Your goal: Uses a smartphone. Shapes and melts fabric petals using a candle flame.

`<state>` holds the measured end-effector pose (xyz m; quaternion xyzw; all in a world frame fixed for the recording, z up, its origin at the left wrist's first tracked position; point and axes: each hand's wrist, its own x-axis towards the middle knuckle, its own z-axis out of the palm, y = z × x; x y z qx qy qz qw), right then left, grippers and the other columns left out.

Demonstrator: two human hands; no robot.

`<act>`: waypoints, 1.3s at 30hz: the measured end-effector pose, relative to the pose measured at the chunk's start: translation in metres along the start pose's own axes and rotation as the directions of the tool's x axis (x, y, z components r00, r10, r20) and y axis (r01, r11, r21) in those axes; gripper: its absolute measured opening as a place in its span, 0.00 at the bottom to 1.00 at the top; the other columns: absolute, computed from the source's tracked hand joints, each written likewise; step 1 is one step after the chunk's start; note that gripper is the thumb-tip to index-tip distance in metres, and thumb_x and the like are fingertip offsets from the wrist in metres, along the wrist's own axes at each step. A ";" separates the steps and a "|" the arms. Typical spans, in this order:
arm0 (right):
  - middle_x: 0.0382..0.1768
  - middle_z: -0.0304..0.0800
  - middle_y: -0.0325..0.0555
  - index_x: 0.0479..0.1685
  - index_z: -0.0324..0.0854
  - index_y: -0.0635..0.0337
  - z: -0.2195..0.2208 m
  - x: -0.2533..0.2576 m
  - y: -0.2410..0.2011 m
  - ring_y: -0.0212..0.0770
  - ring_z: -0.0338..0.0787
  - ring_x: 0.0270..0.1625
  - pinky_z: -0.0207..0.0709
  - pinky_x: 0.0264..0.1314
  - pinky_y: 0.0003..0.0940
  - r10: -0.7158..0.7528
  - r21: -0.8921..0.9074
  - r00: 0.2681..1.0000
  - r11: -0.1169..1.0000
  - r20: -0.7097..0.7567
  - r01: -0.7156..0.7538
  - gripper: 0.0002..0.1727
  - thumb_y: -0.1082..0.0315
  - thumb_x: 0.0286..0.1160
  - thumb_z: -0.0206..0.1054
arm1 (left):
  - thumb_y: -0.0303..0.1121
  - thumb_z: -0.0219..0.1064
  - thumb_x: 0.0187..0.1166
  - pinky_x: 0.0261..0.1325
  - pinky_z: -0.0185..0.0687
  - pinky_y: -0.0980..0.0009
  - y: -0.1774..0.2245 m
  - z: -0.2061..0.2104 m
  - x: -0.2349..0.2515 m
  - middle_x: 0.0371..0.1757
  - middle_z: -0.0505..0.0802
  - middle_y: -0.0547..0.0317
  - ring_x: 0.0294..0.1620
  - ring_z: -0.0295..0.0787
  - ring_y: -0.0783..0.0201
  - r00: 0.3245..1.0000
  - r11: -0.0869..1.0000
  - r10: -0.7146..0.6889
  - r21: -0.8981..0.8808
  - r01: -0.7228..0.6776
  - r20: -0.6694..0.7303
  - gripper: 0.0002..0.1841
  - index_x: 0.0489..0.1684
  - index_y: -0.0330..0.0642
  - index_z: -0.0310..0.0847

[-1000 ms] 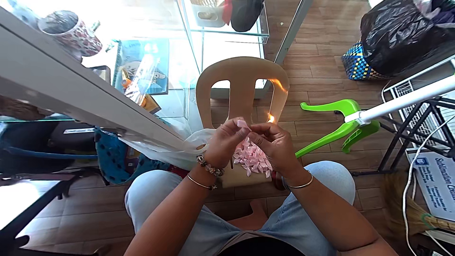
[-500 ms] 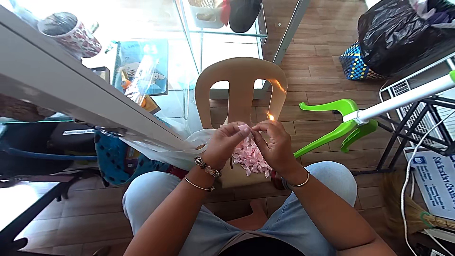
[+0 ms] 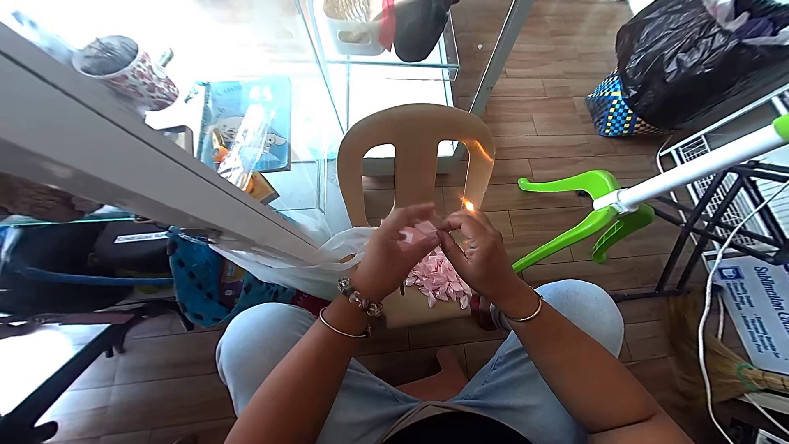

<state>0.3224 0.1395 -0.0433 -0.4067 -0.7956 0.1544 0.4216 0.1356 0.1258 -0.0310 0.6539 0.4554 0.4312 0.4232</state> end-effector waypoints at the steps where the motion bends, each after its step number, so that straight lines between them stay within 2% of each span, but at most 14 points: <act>1: 0.45 0.91 0.49 0.44 0.87 0.64 -0.001 -0.001 0.001 0.45 0.88 0.54 0.79 0.61 0.39 -0.006 0.004 1.000 1.000 0.010 0.006 0.08 0.69 0.79 0.66 | 0.27 0.72 0.76 0.61 0.84 0.65 -0.003 0.001 0.001 0.63 0.89 0.52 0.62 0.87 0.63 0.997 0.995 0.072 0.067 -0.071 -0.006 0.18 0.64 0.37 0.84; 3: 0.45 0.91 0.48 0.43 0.87 0.63 -0.005 -0.003 0.003 0.45 0.88 0.53 0.79 0.61 0.41 -0.005 0.014 0.999 1.000 0.034 0.004 0.07 0.69 0.78 0.66 | 0.30 0.72 0.78 0.63 0.83 0.63 -0.009 0.003 0.001 0.56 0.91 0.57 0.60 0.87 0.65 0.988 0.966 0.151 0.213 -0.146 -0.009 0.09 0.52 0.42 0.90; 6: 0.44 0.91 0.47 0.42 0.87 0.62 -0.012 -0.006 0.004 0.45 0.87 0.52 0.78 0.58 0.43 0.030 0.031 0.997 0.999 0.070 -0.032 0.08 0.68 0.78 0.66 | 0.35 0.70 0.79 0.62 0.75 0.50 -0.008 0.008 0.000 0.52 0.93 0.61 0.57 0.86 0.62 0.981 0.894 0.196 0.411 -0.177 -0.003 0.07 0.48 0.47 0.91; 10: 0.42 0.92 0.46 0.41 0.89 0.61 -0.024 -0.010 0.005 0.44 0.89 0.50 0.81 0.57 0.42 0.105 0.078 0.994 0.991 0.041 -0.108 0.07 0.68 0.76 0.67 | 0.34 0.69 0.77 0.58 0.77 0.47 0.001 0.025 0.005 0.47 0.94 0.54 0.54 0.89 0.54 0.981 0.810 0.192 0.564 -0.161 0.005 0.07 0.42 0.41 0.90; 12: 0.46 0.92 0.50 0.47 0.88 0.64 -0.039 -0.008 0.006 0.44 0.90 0.51 0.83 0.57 0.42 0.211 0.147 0.977 0.966 0.022 -0.211 0.10 0.66 0.78 0.68 | 0.33 0.67 0.80 0.56 0.80 0.45 0.002 0.037 0.013 0.47 0.93 0.50 0.51 0.90 0.52 0.998 0.838 0.070 0.542 -0.063 0.008 0.09 0.45 0.37 0.89; 14: 0.57 0.89 0.55 0.62 0.82 0.66 -0.062 -0.004 0.008 0.45 0.89 0.55 0.84 0.57 0.44 0.355 0.250 0.935 0.903 0.022 -0.349 0.18 0.62 0.83 0.66 | 0.34 0.64 0.85 0.51 0.85 0.50 -0.002 0.048 0.023 0.44 0.92 0.48 0.44 0.89 0.54 0.994 0.882 -0.108 0.462 0.097 -0.002 0.11 0.50 0.34 0.87; 16: 0.60 0.87 0.53 0.70 0.77 0.63 -0.085 -0.001 0.013 0.42 0.90 0.54 0.85 0.53 0.41 0.493 0.363 0.869 0.819 -0.047 -0.445 0.22 0.57 0.86 0.62 | 0.35 0.62 0.88 0.44 0.83 0.54 -0.010 0.060 0.035 0.38 0.90 0.48 0.35 0.86 0.56 0.971 0.892 -0.239 0.388 0.231 -0.028 0.12 0.53 0.33 0.84; 19: 0.55 0.86 0.48 0.68 0.76 0.61 -0.101 0.003 0.023 0.35 0.86 0.47 0.81 0.48 0.33 0.632 0.558 0.747 0.702 -0.204 -0.442 0.20 0.57 0.88 0.59 | 0.35 0.62 0.88 0.45 0.82 0.53 -0.023 0.074 0.049 0.37 0.89 0.45 0.34 0.84 0.55 0.938 0.859 -0.344 0.387 0.336 -0.050 0.14 0.57 0.32 0.83; 21: 0.55 0.86 0.47 0.68 0.76 0.60 -0.107 0.002 0.026 0.36 0.86 0.47 0.81 0.48 0.34 0.672 0.622 0.702 0.660 -0.236 -0.422 0.20 0.56 0.89 0.58 | 0.34 0.61 0.88 0.46 0.80 0.53 -0.032 0.083 0.057 0.37 0.89 0.46 0.35 0.83 0.55 0.916 0.830 -0.395 0.402 0.386 -0.064 0.13 0.58 0.33 0.83; 25: 0.54 0.86 0.52 0.71 0.74 0.59 -0.118 -0.001 0.020 0.43 0.87 0.44 0.82 0.44 0.40 0.695 0.623 0.690 0.635 -0.203 -0.456 0.22 0.54 0.89 0.58 | 0.34 0.62 0.88 0.50 0.81 0.50 -0.043 0.092 0.067 0.40 0.90 0.44 0.39 0.85 0.52 0.891 0.774 -0.444 0.462 0.432 -0.091 0.13 0.58 0.33 0.84; 28: 0.56 0.87 0.51 0.70 0.77 0.61 -0.119 0.003 0.023 0.40 0.87 0.47 0.81 0.47 0.37 0.701 0.636 0.672 0.637 -0.241 -0.437 0.22 0.56 0.88 0.60 | 0.35 0.61 0.88 0.47 0.79 0.52 -0.045 0.095 0.072 0.37 0.89 0.46 0.36 0.83 0.55 0.897 0.765 -0.431 0.486 0.421 -0.099 0.13 0.54 0.34 0.85; 32: 0.50 0.87 0.49 0.70 0.76 0.56 -0.126 -0.006 0.018 0.41 0.85 0.39 0.79 0.36 0.36 0.706 0.653 0.670 0.622 -0.230 -0.432 0.23 0.51 0.88 0.60 | 0.35 0.62 0.88 0.48 0.80 0.51 -0.042 0.098 0.076 0.38 0.89 0.47 0.37 0.84 0.55 0.898 0.761 -0.422 0.490 0.425 -0.123 0.13 0.55 0.34 0.85; 36: 0.45 0.86 0.45 0.69 0.78 0.54 -0.130 -0.007 0.015 0.38 0.83 0.34 0.75 0.29 0.30 0.713 0.673 0.660 0.610 -0.237 -0.418 0.21 0.51 0.88 0.61 | 0.34 0.63 0.87 0.44 0.79 0.57 -0.039 0.101 0.078 0.34 0.88 0.51 0.32 0.81 0.60 0.898 0.767 -0.409 0.473 0.434 -0.161 0.11 0.52 0.35 0.86; 39: 0.48 0.88 0.45 0.69 0.79 0.56 -0.127 -0.001 0.020 0.36 0.84 0.36 0.76 0.33 0.30 0.694 0.667 0.667 0.634 -0.270 -0.391 0.20 0.54 0.88 0.61 | 0.33 0.63 0.88 0.45 0.79 0.60 -0.037 0.102 0.079 0.35 0.88 0.51 0.33 0.82 0.62 0.898 0.777 -0.404 0.454 0.436 -0.171 0.11 0.53 0.34 0.85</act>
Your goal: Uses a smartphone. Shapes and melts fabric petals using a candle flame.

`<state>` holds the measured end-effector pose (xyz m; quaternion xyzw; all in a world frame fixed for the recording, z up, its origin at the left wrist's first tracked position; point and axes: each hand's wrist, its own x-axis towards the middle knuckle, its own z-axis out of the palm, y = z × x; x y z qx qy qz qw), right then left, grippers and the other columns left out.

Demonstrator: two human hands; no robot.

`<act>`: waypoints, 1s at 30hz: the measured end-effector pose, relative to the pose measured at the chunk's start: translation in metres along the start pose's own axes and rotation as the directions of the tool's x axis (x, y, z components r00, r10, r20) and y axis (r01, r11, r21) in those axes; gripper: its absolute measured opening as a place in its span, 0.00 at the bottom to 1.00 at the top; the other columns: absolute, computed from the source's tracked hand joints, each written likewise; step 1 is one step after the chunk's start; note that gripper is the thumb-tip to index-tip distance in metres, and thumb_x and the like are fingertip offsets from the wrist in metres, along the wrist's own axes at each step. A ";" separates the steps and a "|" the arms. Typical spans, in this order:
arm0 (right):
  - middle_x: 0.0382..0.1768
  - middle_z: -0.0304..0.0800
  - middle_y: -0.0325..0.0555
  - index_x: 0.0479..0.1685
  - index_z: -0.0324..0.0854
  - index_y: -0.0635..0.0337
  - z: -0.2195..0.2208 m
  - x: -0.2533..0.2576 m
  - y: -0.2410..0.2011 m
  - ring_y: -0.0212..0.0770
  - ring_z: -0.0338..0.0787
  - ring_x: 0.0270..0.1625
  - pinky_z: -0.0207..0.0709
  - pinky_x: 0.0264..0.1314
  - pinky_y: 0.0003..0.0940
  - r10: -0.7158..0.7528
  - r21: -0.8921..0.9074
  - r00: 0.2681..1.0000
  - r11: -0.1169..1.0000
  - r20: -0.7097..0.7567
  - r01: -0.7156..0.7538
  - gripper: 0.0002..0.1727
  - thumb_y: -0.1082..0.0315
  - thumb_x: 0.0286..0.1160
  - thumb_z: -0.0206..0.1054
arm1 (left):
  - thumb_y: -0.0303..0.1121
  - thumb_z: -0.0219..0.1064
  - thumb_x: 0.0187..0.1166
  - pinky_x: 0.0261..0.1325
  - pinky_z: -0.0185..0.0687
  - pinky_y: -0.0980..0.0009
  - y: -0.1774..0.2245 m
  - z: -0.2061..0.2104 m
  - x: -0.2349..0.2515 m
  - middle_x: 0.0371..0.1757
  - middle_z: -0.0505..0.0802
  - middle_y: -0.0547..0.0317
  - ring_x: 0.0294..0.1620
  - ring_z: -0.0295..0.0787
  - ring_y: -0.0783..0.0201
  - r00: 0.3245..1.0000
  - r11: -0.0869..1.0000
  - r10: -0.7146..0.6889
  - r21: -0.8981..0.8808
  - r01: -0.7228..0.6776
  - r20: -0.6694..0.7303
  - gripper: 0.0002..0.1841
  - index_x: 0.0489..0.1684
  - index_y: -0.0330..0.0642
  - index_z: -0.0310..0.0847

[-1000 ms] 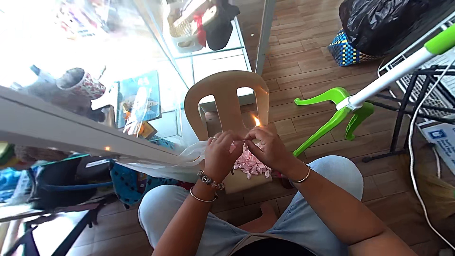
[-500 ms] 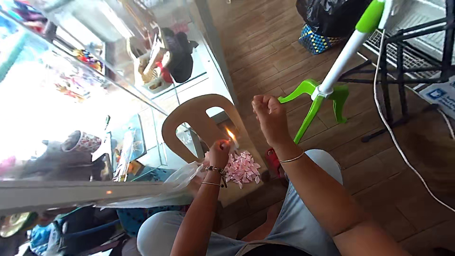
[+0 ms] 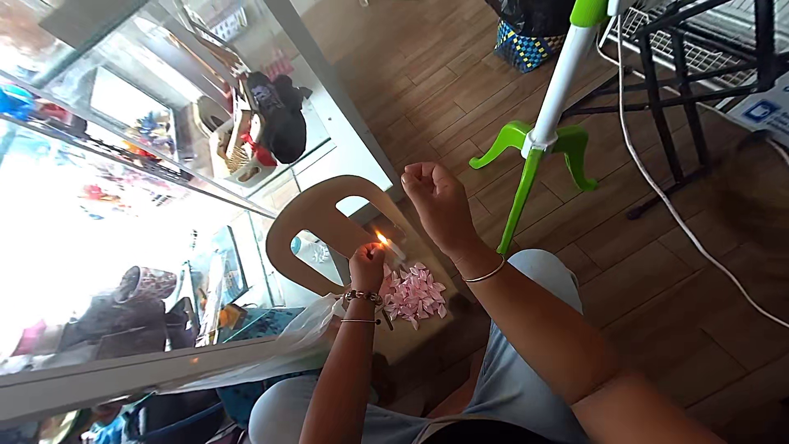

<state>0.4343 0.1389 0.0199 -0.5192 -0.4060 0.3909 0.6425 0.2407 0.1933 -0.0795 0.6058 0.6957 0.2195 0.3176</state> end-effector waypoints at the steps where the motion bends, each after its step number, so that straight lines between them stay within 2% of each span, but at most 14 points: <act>1: 0.49 0.88 0.45 0.68 0.79 0.57 0.001 0.002 0.001 0.35 0.84 0.37 0.77 0.34 0.29 -0.011 0.003 1.000 1.000 -0.004 0.011 0.20 0.55 0.88 0.61 | 0.33 0.63 0.88 0.45 0.79 0.61 0.001 0.000 0.000 0.35 0.88 0.51 0.33 0.81 0.63 1.000 1.000 -0.005 -0.008 0.005 -0.007 0.11 0.52 0.34 0.85; 4: 0.50 0.88 0.44 0.68 0.79 0.56 0.002 0.003 0.002 0.35 0.85 0.37 0.77 0.34 0.29 -0.014 0.016 1.000 1.000 -0.006 0.014 0.20 0.55 0.88 0.61 | 0.33 0.63 0.87 0.46 0.79 0.61 0.003 0.000 0.000 0.35 0.88 0.52 0.34 0.82 0.63 1.000 1.000 -0.016 -0.024 0.016 -0.018 0.11 0.52 0.34 0.85; 10: 0.46 0.87 0.45 0.69 0.78 0.53 -0.004 -0.007 -0.004 0.38 0.83 0.33 0.75 0.29 0.32 0.042 0.019 0.999 0.999 0.011 -0.042 0.21 0.50 0.87 0.61 | 0.32 0.64 0.87 0.46 0.79 0.61 0.002 0.002 0.001 0.35 0.88 0.51 0.34 0.82 0.63 0.999 0.998 -0.032 -0.046 0.031 -0.025 0.10 0.52 0.33 0.85; 13: 0.51 0.87 0.45 0.67 0.79 0.57 0.001 -0.003 -0.005 0.36 0.84 0.38 0.76 0.35 0.30 0.023 0.029 1.000 0.999 0.005 -0.023 0.20 0.54 0.87 0.62 | 0.32 0.64 0.87 0.45 0.79 0.63 0.004 0.003 0.001 0.35 0.88 0.52 0.33 0.81 0.64 0.999 0.998 -0.029 -0.057 0.028 -0.024 0.10 0.51 0.33 0.86; 17: 0.49 0.87 0.46 0.69 0.78 0.54 -0.002 -0.007 -0.003 0.39 0.84 0.35 0.76 0.31 0.33 0.038 0.012 0.999 0.999 0.017 -0.038 0.22 0.50 0.86 0.62 | 0.34 0.65 0.86 0.46 0.80 0.61 0.005 0.004 0.002 0.35 0.89 0.52 0.34 0.83 0.63 0.999 0.998 -0.042 -0.050 0.040 -0.026 0.10 0.51 0.35 0.86; 25: 0.49 0.87 0.47 0.69 0.77 0.54 0.000 -0.007 0.001 0.40 0.85 0.36 0.77 0.31 0.33 0.039 0.001 0.999 0.999 0.027 -0.039 0.23 0.49 0.86 0.63 | 0.34 0.65 0.86 0.49 0.81 0.57 -0.002 0.004 0.002 0.37 0.90 0.50 0.36 0.85 0.60 0.999 0.999 -0.051 -0.021 0.050 -0.007 0.11 0.53 0.35 0.86; 30: 0.48 0.86 0.46 0.69 0.77 0.54 0.002 -0.008 0.002 0.39 0.83 0.34 0.76 0.30 0.32 0.046 -0.024 0.998 0.999 0.038 -0.046 0.23 0.49 0.86 0.62 | 0.36 0.65 0.87 0.47 0.80 0.55 -0.003 0.006 0.003 0.36 0.90 0.52 0.35 0.84 0.60 0.998 0.998 -0.057 -0.023 0.056 -0.025 0.12 0.52 0.37 0.87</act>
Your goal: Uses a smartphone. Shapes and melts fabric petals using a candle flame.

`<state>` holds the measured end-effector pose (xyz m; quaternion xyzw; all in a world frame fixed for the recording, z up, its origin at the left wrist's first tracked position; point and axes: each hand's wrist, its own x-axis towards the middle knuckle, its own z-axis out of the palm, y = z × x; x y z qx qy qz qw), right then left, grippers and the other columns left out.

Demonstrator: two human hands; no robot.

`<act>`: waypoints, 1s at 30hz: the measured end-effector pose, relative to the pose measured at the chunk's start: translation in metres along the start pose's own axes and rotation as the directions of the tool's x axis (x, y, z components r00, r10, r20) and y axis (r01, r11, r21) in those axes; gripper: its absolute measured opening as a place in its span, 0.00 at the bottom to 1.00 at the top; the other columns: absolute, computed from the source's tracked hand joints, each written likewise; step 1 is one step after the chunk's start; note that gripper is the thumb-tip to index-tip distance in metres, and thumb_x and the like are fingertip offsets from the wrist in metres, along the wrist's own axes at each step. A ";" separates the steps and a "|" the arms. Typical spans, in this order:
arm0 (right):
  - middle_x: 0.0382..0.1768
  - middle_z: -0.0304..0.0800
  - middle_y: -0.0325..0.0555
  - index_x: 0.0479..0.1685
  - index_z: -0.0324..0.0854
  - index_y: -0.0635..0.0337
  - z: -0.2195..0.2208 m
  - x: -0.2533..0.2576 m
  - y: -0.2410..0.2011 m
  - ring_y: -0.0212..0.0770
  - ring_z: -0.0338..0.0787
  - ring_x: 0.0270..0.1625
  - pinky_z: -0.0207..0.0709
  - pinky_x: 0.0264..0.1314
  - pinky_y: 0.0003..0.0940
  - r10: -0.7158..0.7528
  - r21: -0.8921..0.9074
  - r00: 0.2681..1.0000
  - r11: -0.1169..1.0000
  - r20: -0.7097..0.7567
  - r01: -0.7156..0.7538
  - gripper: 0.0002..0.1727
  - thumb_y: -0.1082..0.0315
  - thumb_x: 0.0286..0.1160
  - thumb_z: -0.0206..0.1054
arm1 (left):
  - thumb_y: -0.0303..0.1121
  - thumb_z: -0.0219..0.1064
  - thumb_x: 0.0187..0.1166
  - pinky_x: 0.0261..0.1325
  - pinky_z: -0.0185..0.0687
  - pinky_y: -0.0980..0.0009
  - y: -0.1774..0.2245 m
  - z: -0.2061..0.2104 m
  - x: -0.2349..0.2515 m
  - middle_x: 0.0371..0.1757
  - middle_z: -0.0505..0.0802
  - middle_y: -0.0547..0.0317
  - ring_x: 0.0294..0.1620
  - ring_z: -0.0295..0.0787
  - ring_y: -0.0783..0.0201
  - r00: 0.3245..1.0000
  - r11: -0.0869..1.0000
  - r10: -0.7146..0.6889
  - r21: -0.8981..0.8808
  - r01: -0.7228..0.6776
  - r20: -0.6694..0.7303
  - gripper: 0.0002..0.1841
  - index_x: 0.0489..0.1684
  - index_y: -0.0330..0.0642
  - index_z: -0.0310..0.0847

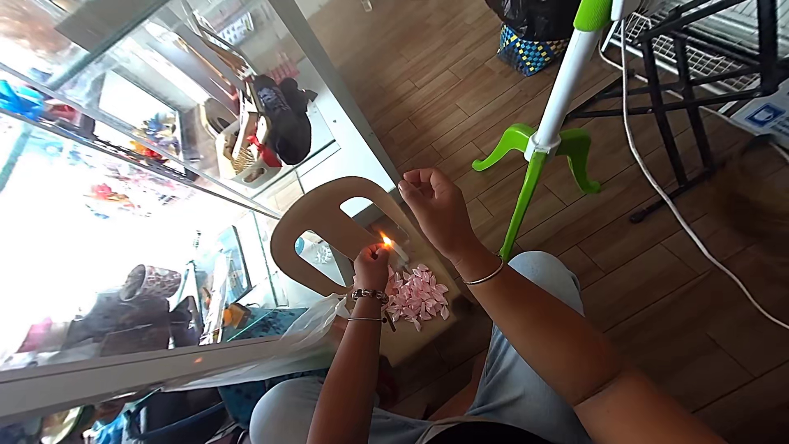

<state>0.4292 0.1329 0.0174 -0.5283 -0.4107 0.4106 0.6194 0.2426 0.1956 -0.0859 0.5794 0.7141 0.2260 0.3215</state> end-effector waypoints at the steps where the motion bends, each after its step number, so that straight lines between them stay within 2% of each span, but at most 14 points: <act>1: 0.47 0.86 0.46 0.69 0.78 0.54 0.001 0.000 0.000 0.39 0.83 0.34 0.75 0.30 0.32 0.004 -0.004 1.000 1.000 0.001 -0.004 0.23 0.49 0.86 0.62 | 0.36 0.65 0.87 0.47 0.80 0.56 0.000 -0.001 -0.001 0.35 0.90 0.53 0.34 0.84 0.61 1.000 1.000 0.002 -0.008 -0.002 0.003 0.11 0.51 0.37 0.87; 4: 0.46 0.85 0.46 0.68 0.78 0.53 0.004 -0.001 0.001 0.39 0.82 0.33 0.75 0.30 0.32 0.015 -0.019 1.000 1.000 0.027 -0.014 0.22 0.49 0.86 0.62 | 0.35 0.66 0.86 0.42 0.80 0.64 0.000 -0.009 -0.008 0.31 0.88 0.57 0.30 0.81 0.66 0.998 0.997 0.045 -0.056 -0.043 0.040 0.10 0.49 0.37 0.87; 6: 0.44 0.85 0.47 0.67 0.77 0.53 0.007 -0.002 0.003 0.38 0.82 0.30 0.75 0.26 0.31 -0.004 -0.054 0.997 0.999 0.075 0.008 0.19 0.53 0.87 0.62 | 0.33 0.67 0.85 0.41 0.80 0.70 -0.003 -0.022 -0.018 0.31 0.88 0.58 0.30 0.82 0.70 0.990 0.990 0.084 -0.123 -0.070 0.113 0.09 0.49 0.35 0.86; 8: 0.35 0.85 0.46 0.68 0.77 0.54 0.015 0.000 0.007 0.37 0.79 0.23 0.75 0.23 0.30 -0.052 -0.104 0.988 0.992 0.143 0.068 0.17 0.59 0.88 0.61 | 0.30 0.67 0.84 0.37 0.80 0.76 -0.011 -0.038 -0.027 0.32 0.89 0.60 0.30 0.84 0.73 0.975 0.971 0.109 -0.229 -0.062 0.196 0.07 0.46 0.34 0.84; 10: 0.22 0.78 0.43 0.59 0.81 0.58 0.027 0.000 0.016 0.34 0.71 0.15 0.67 0.15 0.27 -0.118 -0.134 0.970 0.980 0.214 0.149 0.11 0.65 0.87 0.61 | 0.27 0.67 0.83 0.37 0.79 0.79 -0.022 -0.054 -0.036 0.30 0.88 0.64 0.29 0.83 0.77 0.969 0.958 0.145 -0.273 -0.087 0.200 0.05 0.43 0.35 0.85; 12: 0.19 0.76 0.39 0.49 0.86 0.61 0.039 -0.001 0.025 0.30 0.69 0.16 0.66 0.18 0.27 -0.158 -0.181 0.935 0.958 0.317 0.223 0.09 0.66 0.85 0.62 | 0.27 0.67 0.81 0.37 0.79 0.80 -0.030 -0.070 -0.046 0.29 0.88 0.67 0.29 0.82 0.79 0.970 0.937 0.198 -0.316 -0.147 0.138 0.04 0.42 0.36 0.85; 13: 0.21 0.79 0.38 0.45 0.88 0.61 0.046 -0.003 0.029 0.29 0.74 0.19 0.70 0.23 0.27 -0.143 -0.202 0.916 0.952 0.374 0.232 0.10 0.66 0.84 0.63 | 0.26 0.66 0.81 0.35 0.79 0.82 -0.032 -0.078 -0.051 0.29 0.89 0.68 0.28 0.83 0.80 0.971 0.916 0.217 -0.364 -0.167 0.100 0.03 0.41 0.37 0.84; 15: 0.34 0.89 0.43 0.46 0.89 0.63 0.057 -0.008 0.033 0.30 0.85 0.32 0.82 0.37 0.27 -0.080 -0.204 0.871 0.958 0.485 0.201 0.10 0.66 0.81 0.66 | 0.24 0.64 0.81 0.34 0.79 0.83 -0.032 -0.090 -0.058 0.29 0.89 0.70 0.28 0.83 0.81 0.966 0.851 0.258 -0.480 -0.213 0.029 0.02 0.40 0.38 0.82; 17: 0.47 0.92 0.48 0.52 0.88 0.65 0.069 -0.012 0.036 0.31 0.91 0.45 0.86 0.49 0.26 -0.024 -0.166 0.832 0.976 0.554 0.139 0.13 0.65 0.80 0.69 | 0.22 0.61 0.82 0.34 0.80 0.83 -0.031 -0.101 -0.060 0.30 0.90 0.70 0.28 0.84 0.80 0.958 0.776 0.286 -0.582 -0.244 -0.020 0.04 0.40 0.39 0.81; 19: 0.53 0.92 0.49 0.57 0.85 0.67 0.079 -0.014 0.040 0.30 0.92 0.52 0.86 0.56 0.24 0.003 -0.100 0.806 0.993 0.591 0.070 0.16 0.66 0.78 0.70 | 0.22 0.61 0.81 0.35 0.80 0.83 -0.030 -0.108 -0.059 0.30 0.90 0.70 0.29 0.84 0.79 0.953 0.725 0.300 -0.637 -0.261 -0.050 0.05 0.39 0.39 0.82; 22: 0.55 0.92 0.48 0.59 0.83 0.70 0.091 -0.019 0.042 0.33 0.93 0.54 0.88 0.59 0.28 -0.007 0.004 0.784 1.000 0.621 0.006 0.17 0.69 0.76 0.72 | 0.22 0.63 0.80 0.37 0.81 0.82 -0.035 -0.116 -0.058 0.31 0.90 0.72 0.30 0.84 0.81 0.937 0.691 0.344 -0.659 -0.296 -0.061 0.04 0.41 0.40 0.83; 26: 0.52 0.93 0.47 0.57 0.84 0.71 0.107 -0.025 0.041 0.33 0.94 0.50 0.90 0.56 0.29 0.000 0.078 0.787 0.995 0.616 -0.060 0.15 0.74 0.74 0.72 | 0.25 0.66 0.80 0.39 0.81 0.83 -0.044 -0.122 -0.058 0.34 0.90 0.72 0.33 0.84 0.81 0.912 0.662 0.402 -0.664 -0.349 -0.079 0.02 0.42 0.40 0.84; 30: 0.47 0.94 0.43 0.52 0.86 0.69 0.120 -0.027 0.043 0.30 0.93 0.44 0.90 0.52 0.26 -0.028 0.079 0.809 0.997 0.587 -0.023 0.11 0.76 0.74 0.71 | 0.25 0.67 0.79 0.44 0.84 0.81 -0.047 -0.126 -0.060 0.35 0.90 0.71 0.36 0.86 0.80 0.919 0.654 0.381 -0.674 -0.344 -0.100 0.02 0.42 0.39 0.84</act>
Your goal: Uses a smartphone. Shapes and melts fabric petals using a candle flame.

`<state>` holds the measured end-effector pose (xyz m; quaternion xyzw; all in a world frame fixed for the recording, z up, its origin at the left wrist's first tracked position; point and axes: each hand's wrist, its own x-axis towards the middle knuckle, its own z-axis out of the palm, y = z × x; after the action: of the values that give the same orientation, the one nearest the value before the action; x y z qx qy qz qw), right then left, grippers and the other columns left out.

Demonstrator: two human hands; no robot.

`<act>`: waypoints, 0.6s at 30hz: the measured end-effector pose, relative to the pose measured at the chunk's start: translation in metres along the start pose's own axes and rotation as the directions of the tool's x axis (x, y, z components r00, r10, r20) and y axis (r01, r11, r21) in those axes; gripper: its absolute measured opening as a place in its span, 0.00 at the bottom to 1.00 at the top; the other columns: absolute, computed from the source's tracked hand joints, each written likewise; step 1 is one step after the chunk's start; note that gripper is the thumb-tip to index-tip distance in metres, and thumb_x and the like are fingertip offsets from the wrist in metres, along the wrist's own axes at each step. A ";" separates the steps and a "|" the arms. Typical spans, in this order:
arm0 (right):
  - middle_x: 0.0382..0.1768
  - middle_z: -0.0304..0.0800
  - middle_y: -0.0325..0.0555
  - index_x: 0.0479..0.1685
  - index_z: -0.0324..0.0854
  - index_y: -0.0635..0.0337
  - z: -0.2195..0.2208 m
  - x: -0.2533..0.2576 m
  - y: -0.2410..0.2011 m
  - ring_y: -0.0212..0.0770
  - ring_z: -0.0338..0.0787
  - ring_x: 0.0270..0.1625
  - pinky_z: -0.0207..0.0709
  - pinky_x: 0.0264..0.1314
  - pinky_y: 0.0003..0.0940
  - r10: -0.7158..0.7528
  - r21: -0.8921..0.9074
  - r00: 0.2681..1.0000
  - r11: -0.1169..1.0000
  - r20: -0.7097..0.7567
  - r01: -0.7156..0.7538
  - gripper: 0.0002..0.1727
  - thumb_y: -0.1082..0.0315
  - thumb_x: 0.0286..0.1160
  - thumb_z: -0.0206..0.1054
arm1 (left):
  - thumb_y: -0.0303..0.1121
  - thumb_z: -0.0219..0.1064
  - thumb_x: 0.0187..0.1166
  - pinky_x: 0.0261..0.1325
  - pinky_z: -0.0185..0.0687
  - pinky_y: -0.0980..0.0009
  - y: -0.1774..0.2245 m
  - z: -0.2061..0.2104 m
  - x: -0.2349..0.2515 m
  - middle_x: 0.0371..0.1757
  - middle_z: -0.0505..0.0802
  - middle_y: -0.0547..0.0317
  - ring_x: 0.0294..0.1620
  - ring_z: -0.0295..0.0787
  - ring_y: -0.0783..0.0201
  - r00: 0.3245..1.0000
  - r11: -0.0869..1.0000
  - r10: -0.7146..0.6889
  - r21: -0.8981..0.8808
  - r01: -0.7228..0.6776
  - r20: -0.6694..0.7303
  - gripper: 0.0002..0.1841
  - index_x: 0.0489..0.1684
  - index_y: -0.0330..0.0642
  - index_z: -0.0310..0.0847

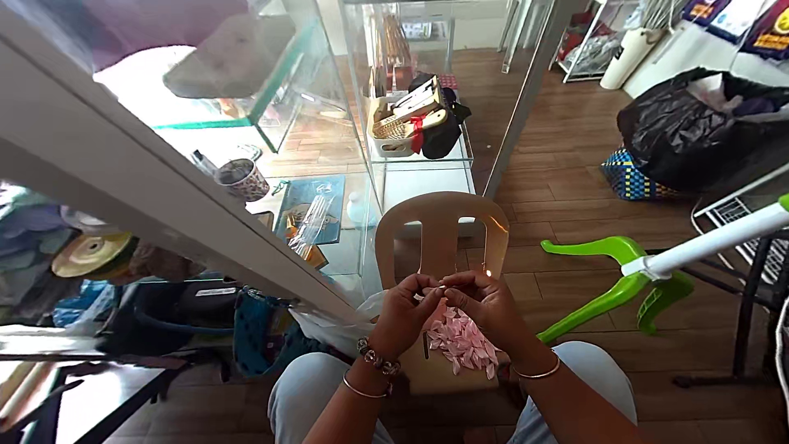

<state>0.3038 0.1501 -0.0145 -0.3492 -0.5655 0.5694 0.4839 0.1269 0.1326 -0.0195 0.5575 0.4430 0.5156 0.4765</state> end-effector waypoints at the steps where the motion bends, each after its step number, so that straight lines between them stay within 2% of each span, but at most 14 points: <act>1: 0.46 0.94 0.42 0.50 0.87 0.69 0.002 0.001 0.002 0.29 0.93 0.44 0.90 0.51 0.26 -0.011 -0.012 1.000 1.000 -0.007 0.011 0.09 0.76 0.74 0.71 | 0.25 0.67 0.79 0.43 0.84 0.82 0.001 -0.001 -0.001 0.36 0.90 0.70 0.36 0.86 0.81 1.000 1.000 0.004 0.015 -0.004 -0.004 0.02 0.43 0.38 0.84; 4: 0.44 0.92 0.41 0.46 0.87 0.67 0.005 0.004 0.009 0.28 0.91 0.43 0.89 0.51 0.25 -0.071 -0.058 0.997 0.996 0.022 0.072 0.06 0.75 0.77 0.68 | 0.26 0.67 0.79 0.40 0.81 0.85 0.004 -0.004 -0.003 0.36 0.89 0.70 0.35 0.84 0.83 1.000 0.995 0.000 0.096 0.001 -0.013 0.03 0.43 0.38 0.85; 7: 0.44 0.89 0.40 0.43 0.84 0.67 0.007 0.003 0.016 0.25 0.88 0.42 0.86 0.48 0.22 -0.143 -0.146 0.989 0.978 0.043 0.148 0.06 0.74 0.79 0.63 | 0.29 0.68 0.80 0.39 0.80 0.85 0.004 -0.003 -0.006 0.36 0.90 0.69 0.34 0.83 0.83 1.000 0.989 -0.027 0.148 0.027 -0.001 0.04 0.43 0.38 0.86; 9: 0.45 0.89 0.41 0.44 0.84 0.67 0.007 0.001 0.017 0.26 0.89 0.43 0.87 0.49 0.22 -0.142 -0.166 0.990 0.976 0.026 0.144 0.07 0.74 0.79 0.62 | 0.30 0.68 0.80 0.39 0.79 0.85 0.004 -0.002 -0.006 0.36 0.90 0.69 0.34 0.83 0.83 0.999 0.985 -0.037 0.168 0.036 0.002 0.05 0.44 0.39 0.86; 11: 0.54 0.90 0.48 0.50 0.86 0.70 0.005 -0.002 0.014 0.31 0.92 0.51 0.89 0.56 0.27 -0.105 -0.180 0.994 0.978 0.001 0.103 0.10 0.74 0.83 0.60 | 0.31 0.68 0.80 0.40 0.78 0.86 0.005 -0.002 -0.005 0.35 0.89 0.70 0.34 0.83 0.84 0.999 0.981 -0.045 0.189 0.046 -0.009 0.05 0.44 0.39 0.86; 12: 0.60 0.89 0.52 0.56 0.85 0.72 0.002 -0.003 0.012 0.34 0.92 0.56 0.88 0.60 0.29 -0.083 -0.202 0.997 0.976 -0.009 0.079 0.14 0.73 0.85 0.57 | 0.31 0.67 0.80 0.40 0.78 0.86 0.004 -0.003 -0.004 0.35 0.89 0.71 0.34 0.82 0.84 0.999 0.979 -0.046 0.197 0.048 -0.016 0.05 0.43 0.39 0.86; 14: 0.69 0.84 0.55 0.68 0.79 0.73 -0.003 -0.005 0.009 0.37 0.90 0.63 0.87 0.64 0.31 -0.053 -0.225 0.999 0.973 -0.014 0.048 0.19 0.71 0.86 0.56 | 0.31 0.67 0.81 0.40 0.78 0.86 0.003 -0.003 -0.003 0.35 0.89 0.71 0.34 0.82 0.84 0.998 0.977 -0.055 0.203 0.059 -0.024 0.05 0.43 0.39 0.86; 16: 0.63 0.88 0.54 0.69 0.75 0.75 -0.007 -0.007 0.010 0.36 0.91 0.61 0.86 0.64 0.29 -0.101 -0.203 0.995 0.975 -0.025 0.094 0.21 0.72 0.81 0.63 | 0.31 0.67 0.81 0.40 0.77 0.86 0.003 -0.001 -0.002 0.35 0.89 0.70 0.34 0.82 0.84 0.997 0.975 -0.071 0.210 0.072 -0.012 0.05 0.43 0.39 0.86; 18: 0.55 0.91 0.50 0.63 0.77 0.74 -0.010 -0.009 0.010 0.35 0.92 0.57 0.87 0.62 0.29 -0.133 -0.193 0.991 0.973 -0.034 0.124 0.19 0.74 0.75 0.69 | 0.31 0.68 0.81 0.41 0.78 0.86 0.002 0.002 -0.003 0.36 0.90 0.69 0.35 0.83 0.84 0.996 0.972 -0.082 0.223 0.073 0.028 0.05 0.43 0.40 0.86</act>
<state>0.3139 0.1458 -0.0266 -0.3698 -0.6271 0.4718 0.4973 0.1291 0.1294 -0.0183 0.5991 0.5103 0.4334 0.4392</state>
